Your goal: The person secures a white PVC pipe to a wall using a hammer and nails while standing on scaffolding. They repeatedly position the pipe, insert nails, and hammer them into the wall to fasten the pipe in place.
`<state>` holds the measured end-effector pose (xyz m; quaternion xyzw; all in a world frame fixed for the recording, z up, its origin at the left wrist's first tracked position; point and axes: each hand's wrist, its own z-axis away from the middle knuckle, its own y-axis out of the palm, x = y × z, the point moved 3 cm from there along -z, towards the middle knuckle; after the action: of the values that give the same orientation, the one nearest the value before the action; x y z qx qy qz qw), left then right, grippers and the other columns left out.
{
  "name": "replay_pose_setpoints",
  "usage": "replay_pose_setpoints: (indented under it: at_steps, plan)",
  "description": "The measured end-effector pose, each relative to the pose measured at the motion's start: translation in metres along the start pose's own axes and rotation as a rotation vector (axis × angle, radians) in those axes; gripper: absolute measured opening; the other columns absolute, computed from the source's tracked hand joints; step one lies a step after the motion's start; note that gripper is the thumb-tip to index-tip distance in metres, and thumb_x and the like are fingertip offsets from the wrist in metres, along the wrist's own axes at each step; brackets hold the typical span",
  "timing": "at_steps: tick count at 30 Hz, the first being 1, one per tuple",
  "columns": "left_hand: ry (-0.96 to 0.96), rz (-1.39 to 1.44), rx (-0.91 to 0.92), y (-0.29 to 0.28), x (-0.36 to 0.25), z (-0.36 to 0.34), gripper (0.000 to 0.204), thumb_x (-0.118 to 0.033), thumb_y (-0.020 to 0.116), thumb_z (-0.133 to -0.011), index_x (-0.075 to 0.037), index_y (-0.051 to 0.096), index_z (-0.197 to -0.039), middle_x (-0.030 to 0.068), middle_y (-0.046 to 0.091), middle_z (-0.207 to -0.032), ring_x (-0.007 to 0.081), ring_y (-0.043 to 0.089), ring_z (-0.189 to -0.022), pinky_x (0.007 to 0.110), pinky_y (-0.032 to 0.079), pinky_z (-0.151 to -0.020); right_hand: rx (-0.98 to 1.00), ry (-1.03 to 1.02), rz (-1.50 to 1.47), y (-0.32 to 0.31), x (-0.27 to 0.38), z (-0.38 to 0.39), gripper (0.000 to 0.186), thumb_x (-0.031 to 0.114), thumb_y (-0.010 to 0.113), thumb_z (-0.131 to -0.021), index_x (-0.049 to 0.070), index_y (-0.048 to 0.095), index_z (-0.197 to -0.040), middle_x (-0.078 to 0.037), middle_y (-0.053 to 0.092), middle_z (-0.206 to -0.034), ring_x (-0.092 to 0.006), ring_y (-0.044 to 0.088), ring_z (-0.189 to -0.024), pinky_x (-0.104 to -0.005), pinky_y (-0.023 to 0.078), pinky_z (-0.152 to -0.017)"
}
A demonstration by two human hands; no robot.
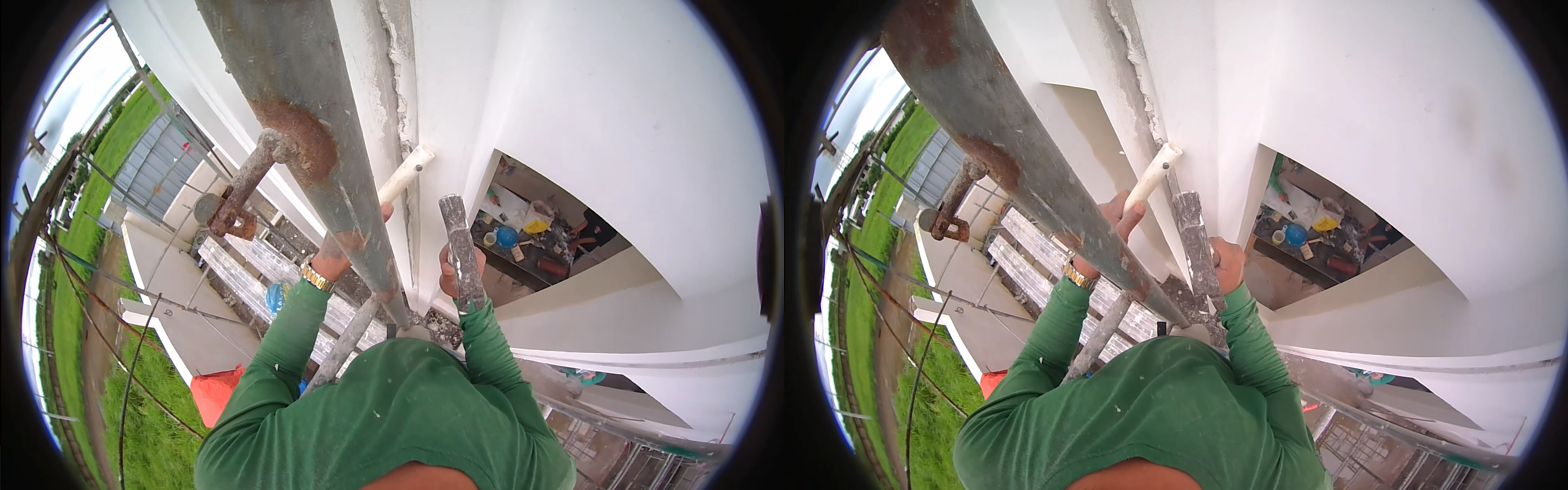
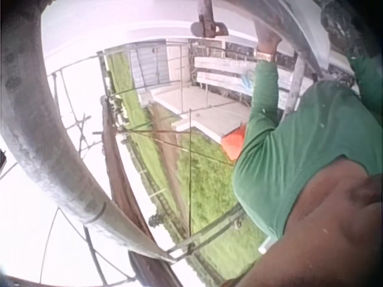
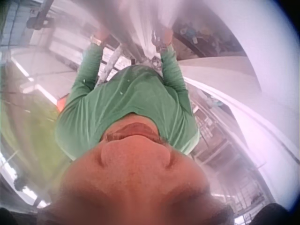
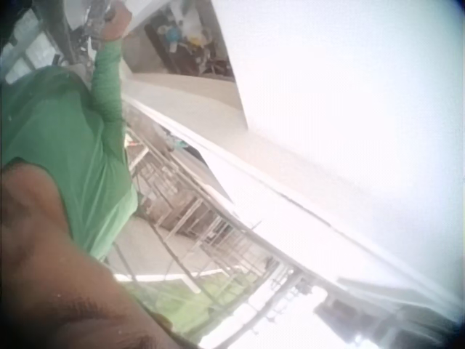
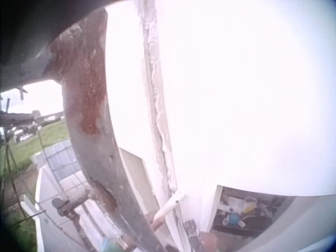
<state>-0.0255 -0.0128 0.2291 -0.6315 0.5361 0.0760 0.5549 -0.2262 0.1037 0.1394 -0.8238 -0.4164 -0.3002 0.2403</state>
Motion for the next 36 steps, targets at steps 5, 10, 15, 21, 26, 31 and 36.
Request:
replay_pose_setpoints:
  at_steps: [5, 10, 15, 21, 26, 31, 36]
  plan:
    - [-0.02, 0.11, 0.025, -0.003, -0.011, 0.006, 0.06, -0.061, 0.044, -0.1, -0.003, 0.059, -0.089, 0.003, 0.047, -0.063, 0.0149, 0.045, -0.058, 0.035, 0.038, -0.054, 0.15, 0.175, 0.204, 0.005, 0.019, -0.015, 0.027, 0.017, 0.075, -0.081, -0.001, 0.059, -0.091, -0.02, 0.058, -0.062, -0.0407, 0.059, -0.057, -0.0413, 0.045, -0.053]
    - [0.17, -0.002, -0.03, -0.01, -0.005, 0.0, 0.06, -0.06, 0.046, -0.099, -0.002, 0.06, -0.091, 0.0019, 0.047, -0.064, 0.0135, 0.043, -0.06, 0.034, 0.038, -0.055, 0.124, -0.013, 0.142, -0.003, 0.012, 0.003, 0.027, 0.022, 0.076, -0.079, 0.002, 0.059, -0.087, -0.017, 0.054, -0.06, -0.038, 0.057, -0.054, -0.0391, 0.043, -0.05]
    - [0.181, -0.018, -0.027, -0.01, -0.006, -0.004, 0.062, -0.061, 0.045, -0.099, -0.002, 0.062, -0.096, 0.0024, 0.048, -0.064, 0.0141, 0.045, -0.059, 0.034, 0.038, -0.055, 0.125, 0.055, 0.095, -0.008, 0.035, -0.009, 0.034, 0.034, 0.072, -0.084, 0.003, 0.058, -0.081, -0.016, 0.054, -0.063, -0.0361, 0.055, -0.052, -0.0399, 0.043, -0.05]
    - [-0.041, 0.042, 0.102, -0.015, -0.016, -0.004, 0.062, -0.06, 0.042, -0.1, -0.002, 0.062, -0.102, 0.0064, 0.052, -0.062, 0.0173, 0.052, -0.057, 0.037, 0.041, -0.055, 0.109, -0.129, 0.073, -0.013, 0.056, -0.025, 0.054, 0.057, 0.064, -0.087, 0.004, 0.056, -0.079, -0.014, 0.052, -0.062, -0.0331, 0.056, -0.053, -0.0402, 0.043, -0.05]
    - [0.044, 0.142, 0.056, -0.01, -0.016, -0.008, 0.063, -0.06, 0.041, -0.1, -0.001, 0.062, -0.105, 0.0059, 0.051, -0.058, 0.0183, 0.053, -0.053, 0.039, 0.041, -0.053, 0.16, 0.115, 0.167, -0.006, 0.054, -0.029, 0.054, 0.054, 0.065, -0.089, 0.003, 0.053, -0.078, -0.015, 0.058, -0.066, -0.0336, 0.057, -0.054, -0.0405, 0.044, -0.051]
    - [-0.043, 0.303, 0.136, -0.009, 0.014, -0.005, 0.067, -0.061, 0.041, -0.1, 0.0, 0.062, -0.115, 0.0055, 0.05, -0.057, 0.0177, 0.053, -0.052, 0.038, 0.04, -0.052, 0.105, 0.031, 0.068, -0.015, 0.063, -0.026, 0.041, 0.039, 0.074, -0.086, 0.003, 0.057, -0.082, -0.016, 0.055, -0.06, -0.0357, 0.056, -0.053, -0.0406, 0.044, -0.051]
    - [0.021, 0.137, 0.12, -0.012, -0.006, -0.006, 0.068, -0.064, 0.04, -0.099, -0.001, 0.062, -0.113, 0.0029, 0.049, -0.057, 0.0142, 0.05, -0.051, 0.036, 0.039, -0.05, 0.144, 0.073, 0.028, -0.01, 0.058, -0.027, 0.035, 0.034, 0.071, -0.087, 0.002, 0.057, -0.083, -0.017, 0.053, -0.059, -0.038, 0.055, -0.052, -0.0408, 0.043, -0.05]
